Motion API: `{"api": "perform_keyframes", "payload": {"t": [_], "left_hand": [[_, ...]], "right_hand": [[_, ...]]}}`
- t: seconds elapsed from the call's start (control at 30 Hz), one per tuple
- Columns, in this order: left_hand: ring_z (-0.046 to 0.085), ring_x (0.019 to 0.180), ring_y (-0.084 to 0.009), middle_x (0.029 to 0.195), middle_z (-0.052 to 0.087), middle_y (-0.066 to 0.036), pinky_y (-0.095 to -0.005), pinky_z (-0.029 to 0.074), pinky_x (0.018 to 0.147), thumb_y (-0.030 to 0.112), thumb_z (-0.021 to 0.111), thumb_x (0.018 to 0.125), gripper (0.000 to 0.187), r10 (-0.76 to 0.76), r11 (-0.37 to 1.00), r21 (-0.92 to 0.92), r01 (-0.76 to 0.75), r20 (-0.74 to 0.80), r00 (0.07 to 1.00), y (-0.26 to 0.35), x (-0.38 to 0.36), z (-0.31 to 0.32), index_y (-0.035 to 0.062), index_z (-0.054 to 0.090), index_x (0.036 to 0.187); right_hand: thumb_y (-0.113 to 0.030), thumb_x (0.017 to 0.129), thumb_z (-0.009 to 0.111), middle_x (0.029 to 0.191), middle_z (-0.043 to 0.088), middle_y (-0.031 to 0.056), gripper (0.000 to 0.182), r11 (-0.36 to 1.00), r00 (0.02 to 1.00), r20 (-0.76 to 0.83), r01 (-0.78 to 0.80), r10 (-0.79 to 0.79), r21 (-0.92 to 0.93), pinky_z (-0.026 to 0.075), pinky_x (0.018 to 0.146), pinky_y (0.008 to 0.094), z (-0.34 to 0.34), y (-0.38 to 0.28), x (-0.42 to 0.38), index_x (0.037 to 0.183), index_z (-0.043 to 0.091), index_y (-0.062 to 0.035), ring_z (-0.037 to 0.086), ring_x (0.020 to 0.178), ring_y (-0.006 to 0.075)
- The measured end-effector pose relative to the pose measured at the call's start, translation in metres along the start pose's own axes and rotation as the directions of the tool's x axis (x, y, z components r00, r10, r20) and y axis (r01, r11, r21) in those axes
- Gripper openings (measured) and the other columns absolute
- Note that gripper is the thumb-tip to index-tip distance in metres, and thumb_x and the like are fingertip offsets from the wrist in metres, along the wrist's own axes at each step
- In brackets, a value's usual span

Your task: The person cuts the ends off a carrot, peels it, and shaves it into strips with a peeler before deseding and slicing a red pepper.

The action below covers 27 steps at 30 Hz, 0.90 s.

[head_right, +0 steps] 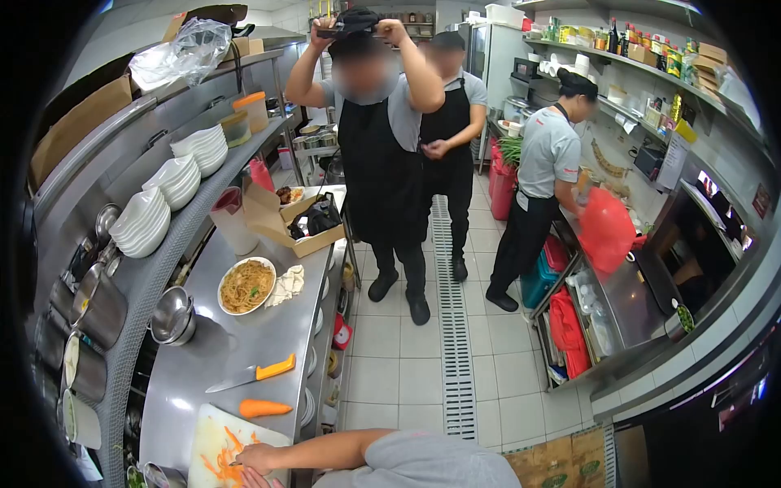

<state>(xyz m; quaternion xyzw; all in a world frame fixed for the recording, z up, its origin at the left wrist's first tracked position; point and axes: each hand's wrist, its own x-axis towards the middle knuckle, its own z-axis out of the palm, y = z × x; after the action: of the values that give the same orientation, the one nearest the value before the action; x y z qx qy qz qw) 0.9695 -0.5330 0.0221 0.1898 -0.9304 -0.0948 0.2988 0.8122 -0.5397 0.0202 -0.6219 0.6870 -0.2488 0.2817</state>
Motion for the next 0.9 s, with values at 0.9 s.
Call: {"api": "perform_keyframes", "payload": {"t": [0.9], "left_hand": [[0.028, 0.141, -0.0451, 0.149, 0.034, -0.031, -0.048, 0.02, 0.118, 0.039, 0.042, 0.102, 0.064, -0.614, 0.749, 0.18, 0.637, -0.17, 0.77, -0.178, -0.013, 0.079, -0.0108, 0.036, 0.142]], "right_hand": [[-0.019, 0.082, 0.067, 0.109, 0.057, 0.022, 0.033, 0.947, 0.847, -0.425, -0.263, 0.319, 0.186, 0.05, 0.084, 0.0494, -0.042, 0.073, -0.01, 0.109, 0.054, -0.003, 0.061, 0.099, 0.0401]]}}
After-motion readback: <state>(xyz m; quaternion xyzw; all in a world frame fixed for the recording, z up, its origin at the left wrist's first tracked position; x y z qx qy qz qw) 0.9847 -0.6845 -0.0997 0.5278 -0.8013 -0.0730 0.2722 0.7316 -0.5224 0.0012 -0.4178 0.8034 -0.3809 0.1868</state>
